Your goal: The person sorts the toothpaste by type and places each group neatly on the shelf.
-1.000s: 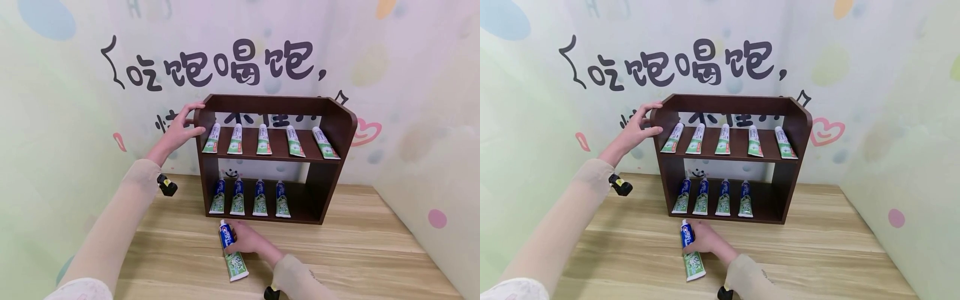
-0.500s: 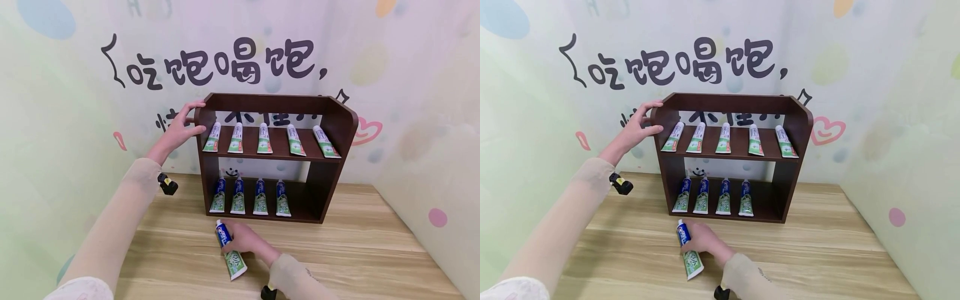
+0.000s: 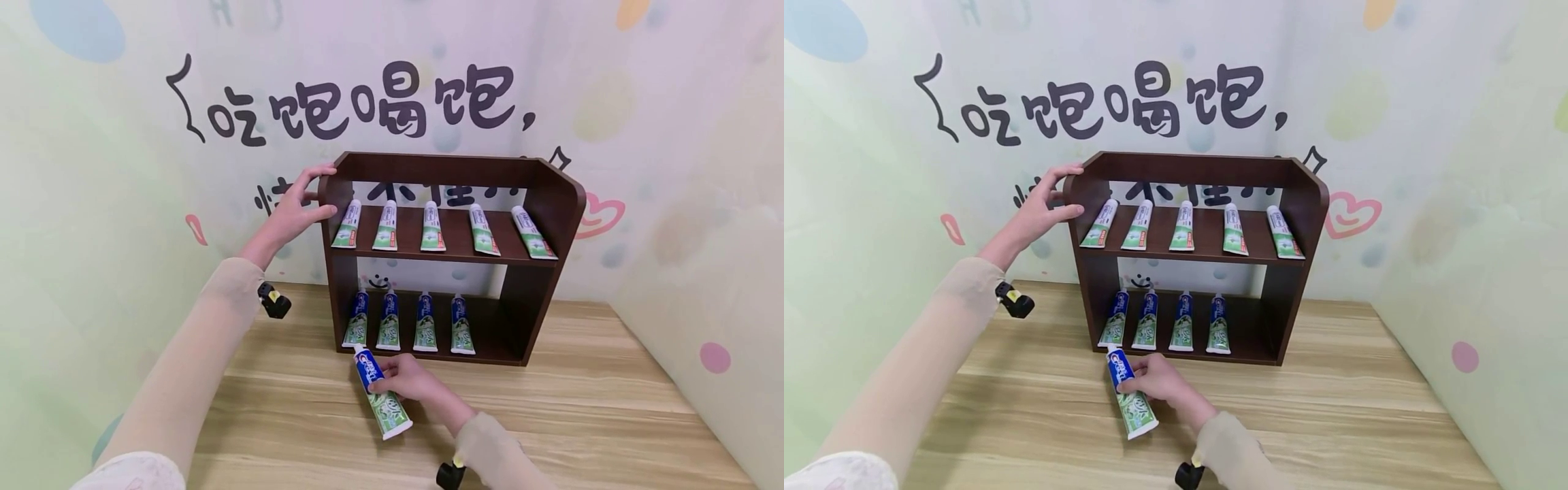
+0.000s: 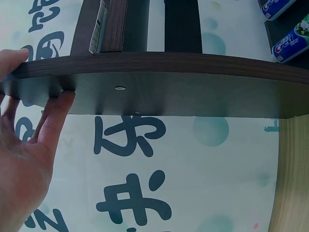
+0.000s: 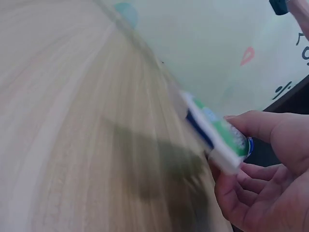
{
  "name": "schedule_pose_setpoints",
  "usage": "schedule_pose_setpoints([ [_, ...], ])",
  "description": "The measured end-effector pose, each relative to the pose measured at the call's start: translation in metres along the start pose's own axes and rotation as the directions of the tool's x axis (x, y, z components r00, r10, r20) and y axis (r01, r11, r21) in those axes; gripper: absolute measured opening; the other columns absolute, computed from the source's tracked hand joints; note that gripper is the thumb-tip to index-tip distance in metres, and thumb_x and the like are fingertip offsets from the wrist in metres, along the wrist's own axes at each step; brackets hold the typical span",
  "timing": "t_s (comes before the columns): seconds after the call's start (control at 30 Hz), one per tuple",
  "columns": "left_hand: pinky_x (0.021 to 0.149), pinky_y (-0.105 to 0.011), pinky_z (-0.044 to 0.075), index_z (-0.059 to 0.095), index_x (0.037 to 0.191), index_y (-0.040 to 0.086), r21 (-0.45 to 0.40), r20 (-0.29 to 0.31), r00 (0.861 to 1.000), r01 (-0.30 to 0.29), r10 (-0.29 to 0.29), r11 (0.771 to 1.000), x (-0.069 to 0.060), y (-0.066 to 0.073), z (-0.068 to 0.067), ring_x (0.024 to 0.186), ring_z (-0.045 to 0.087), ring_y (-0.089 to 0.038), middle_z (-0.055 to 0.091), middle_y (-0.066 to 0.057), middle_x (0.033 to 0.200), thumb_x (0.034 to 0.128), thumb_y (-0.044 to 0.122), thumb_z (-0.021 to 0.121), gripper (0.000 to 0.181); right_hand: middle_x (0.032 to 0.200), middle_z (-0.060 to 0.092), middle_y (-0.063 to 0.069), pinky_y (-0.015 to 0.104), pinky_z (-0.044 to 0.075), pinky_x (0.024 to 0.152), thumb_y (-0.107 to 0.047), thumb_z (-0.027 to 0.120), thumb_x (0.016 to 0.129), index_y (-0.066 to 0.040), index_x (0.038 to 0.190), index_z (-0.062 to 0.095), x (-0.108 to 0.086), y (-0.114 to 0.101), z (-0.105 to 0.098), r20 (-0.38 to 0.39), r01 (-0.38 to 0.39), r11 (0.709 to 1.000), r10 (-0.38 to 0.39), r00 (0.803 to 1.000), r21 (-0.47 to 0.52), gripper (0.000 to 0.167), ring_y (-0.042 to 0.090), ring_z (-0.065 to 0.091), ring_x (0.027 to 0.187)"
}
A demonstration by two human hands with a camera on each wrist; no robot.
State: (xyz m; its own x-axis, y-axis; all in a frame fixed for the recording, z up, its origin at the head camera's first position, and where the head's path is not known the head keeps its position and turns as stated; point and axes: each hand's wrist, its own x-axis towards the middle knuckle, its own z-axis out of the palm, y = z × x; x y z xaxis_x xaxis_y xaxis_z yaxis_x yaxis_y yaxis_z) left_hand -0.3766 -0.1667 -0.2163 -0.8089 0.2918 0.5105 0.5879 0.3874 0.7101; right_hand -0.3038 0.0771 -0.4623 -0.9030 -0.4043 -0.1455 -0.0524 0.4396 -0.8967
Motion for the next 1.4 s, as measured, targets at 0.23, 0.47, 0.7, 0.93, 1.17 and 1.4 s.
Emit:
schedule_pose_setpoints([
  [0.23,0.096,-0.055,0.045,0.04,0.146,0.021,0.002,-0.018,1.0,-0.022,0.022,1.0,0.011,-0.02,0.0,0.125,0.046,-0.037,0.026,0.01,0.164,0.0913,0.012,0.064,0.061,0.099,0.07,0.014,0.033,0.058,0.06,-0.015,0.076,0.084,0.005,0.123,0.054,-0.006,-0.004,-0.007,-0.015,0.043,0.997,-0.042,0.999,0.061,0.049,0.015,0.066,0.078],
  [0.47,0.094,-0.052,0.047,0.042,0.144,0.026,0.001,-0.029,0.999,-0.03,0.03,1.0,0.014,-0.028,-0.001,0.122,0.047,-0.034,0.029,0.015,0.161,0.0911,0.015,0.066,0.059,0.103,0.073,0.018,0.031,0.056,0.061,-0.018,0.07,0.09,0.002,0.13,0.049,-0.007,-0.002,-0.01,-0.01,0.076,0.986,-0.075,0.997,0.15,0.05,0.015,0.068,0.077],
  [0.7,0.095,-0.053,0.046,0.042,0.144,0.028,0.002,-0.025,0.999,-0.023,0.023,1.0,0.013,-0.027,0.0,0.123,0.047,-0.034,0.028,0.015,0.162,0.0914,0.013,0.065,0.059,0.128,0.063,0.023,0.03,0.054,0.078,-0.015,0.068,0.091,0.003,0.144,0.039,-0.007,0.004,-0.013,0.024,0.081,0.947,-0.093,0.995,0.311,0.063,0.016,0.066,0.098],
  [0.93,0.095,-0.054,0.047,0.041,0.145,0.024,-0.005,-0.027,0.999,-0.023,0.022,1.0,0.013,-0.026,0.0,0.124,0.046,-0.035,0.028,0.014,0.162,0.0914,0.013,0.065,0.06,0.156,0.033,0.026,0.036,0.051,0.098,-0.001,0.067,0.081,-0.002,0.156,0.017,-0.011,0.008,-0.025,0.112,0.068,0.878,-0.137,0.984,0.474,0.09,0.018,0.059,0.114],
  [1.17,0.094,-0.052,0.047,0.042,0.144,0.027,-0.013,-0.019,1.0,-0.012,0.012,1.0,0.011,-0.029,0.001,0.124,0.047,-0.035,0.028,0.015,0.162,0.0914,0.012,0.065,0.059,0.156,0.033,0.026,0.035,0.053,0.096,0.001,0.067,0.083,-0.003,0.157,0.014,-0.014,0.012,-0.033,0.152,0.047,0.857,-0.144,0.978,0.514,0.091,0.02,0.061,0.114],
  [1.4,0.094,-0.053,0.047,0.04,0.146,0.024,-0.004,-0.024,1.0,-0.017,0.017,1.0,0.013,-0.029,0.0,0.123,0.047,-0.034,0.029,0.015,0.161,0.0917,0.016,0.065,0.06,0.126,0.064,0.02,0.034,0.056,0.089,-0.001,0.069,0.084,0.0,0.154,0.022,-0.016,0.013,-0.036,0.084,0.083,0.85,-0.148,0.986,0.521,0.085,0.017,0.068,0.098],
])
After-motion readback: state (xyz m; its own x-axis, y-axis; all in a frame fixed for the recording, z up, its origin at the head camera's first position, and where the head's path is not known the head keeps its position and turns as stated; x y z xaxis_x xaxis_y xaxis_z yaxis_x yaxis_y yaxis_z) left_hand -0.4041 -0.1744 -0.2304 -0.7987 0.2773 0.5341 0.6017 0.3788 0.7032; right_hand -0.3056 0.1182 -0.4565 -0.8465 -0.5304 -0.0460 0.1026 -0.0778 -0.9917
